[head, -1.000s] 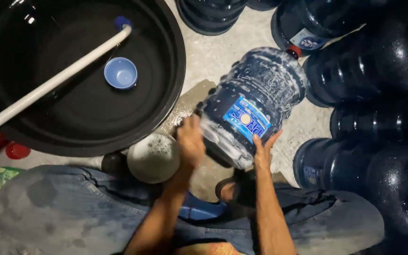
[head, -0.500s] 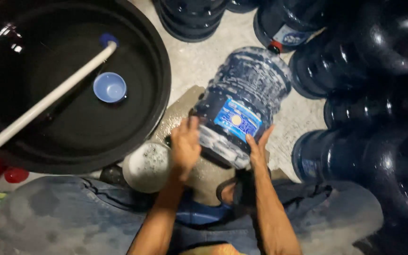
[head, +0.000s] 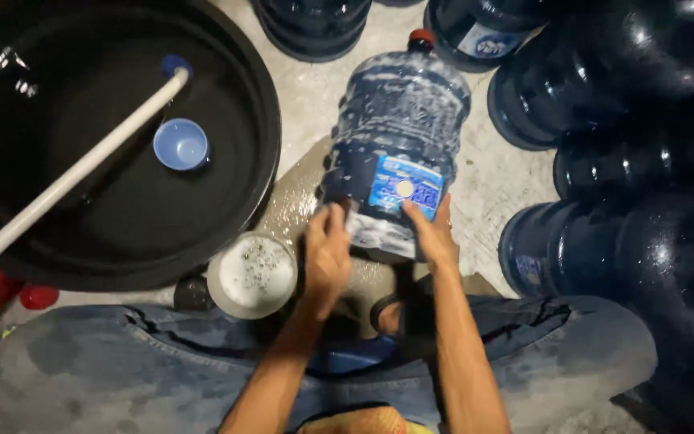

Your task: Cleaning and rinsing large plastic water jugs manually using soap and water

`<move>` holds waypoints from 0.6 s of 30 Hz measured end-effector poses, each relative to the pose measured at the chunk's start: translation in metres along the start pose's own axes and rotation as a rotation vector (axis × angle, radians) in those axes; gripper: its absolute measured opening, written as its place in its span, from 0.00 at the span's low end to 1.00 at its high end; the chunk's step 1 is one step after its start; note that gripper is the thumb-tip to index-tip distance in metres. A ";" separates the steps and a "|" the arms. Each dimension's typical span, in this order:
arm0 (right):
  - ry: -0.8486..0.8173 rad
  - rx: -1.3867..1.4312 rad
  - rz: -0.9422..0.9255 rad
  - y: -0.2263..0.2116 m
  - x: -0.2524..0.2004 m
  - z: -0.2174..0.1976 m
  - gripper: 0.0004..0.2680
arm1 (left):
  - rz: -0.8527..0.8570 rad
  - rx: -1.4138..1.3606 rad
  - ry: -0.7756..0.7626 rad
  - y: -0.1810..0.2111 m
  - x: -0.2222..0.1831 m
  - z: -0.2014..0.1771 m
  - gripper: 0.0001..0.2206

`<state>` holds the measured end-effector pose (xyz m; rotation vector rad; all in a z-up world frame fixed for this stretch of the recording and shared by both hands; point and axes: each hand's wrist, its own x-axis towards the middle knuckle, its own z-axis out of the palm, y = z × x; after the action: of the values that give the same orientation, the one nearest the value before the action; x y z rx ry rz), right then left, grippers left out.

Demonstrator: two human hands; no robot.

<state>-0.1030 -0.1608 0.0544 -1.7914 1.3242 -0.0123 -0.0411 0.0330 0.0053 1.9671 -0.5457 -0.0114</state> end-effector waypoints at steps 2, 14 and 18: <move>0.011 0.048 0.033 -0.026 -0.025 0.000 0.45 | -0.072 -0.101 0.046 -0.026 0.001 0.004 0.17; -0.002 0.108 0.065 -0.009 -0.029 -0.017 0.41 | 0.022 -0.017 0.198 -0.082 -0.027 0.050 0.19; -0.006 0.121 0.043 0.008 0.003 -0.015 0.41 | 0.222 0.222 0.218 0.007 -0.019 0.033 0.17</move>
<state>-0.1147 -0.1726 0.0568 -1.6598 1.3297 -0.0621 -0.0686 0.0093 -0.0085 2.0779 -0.6394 0.4133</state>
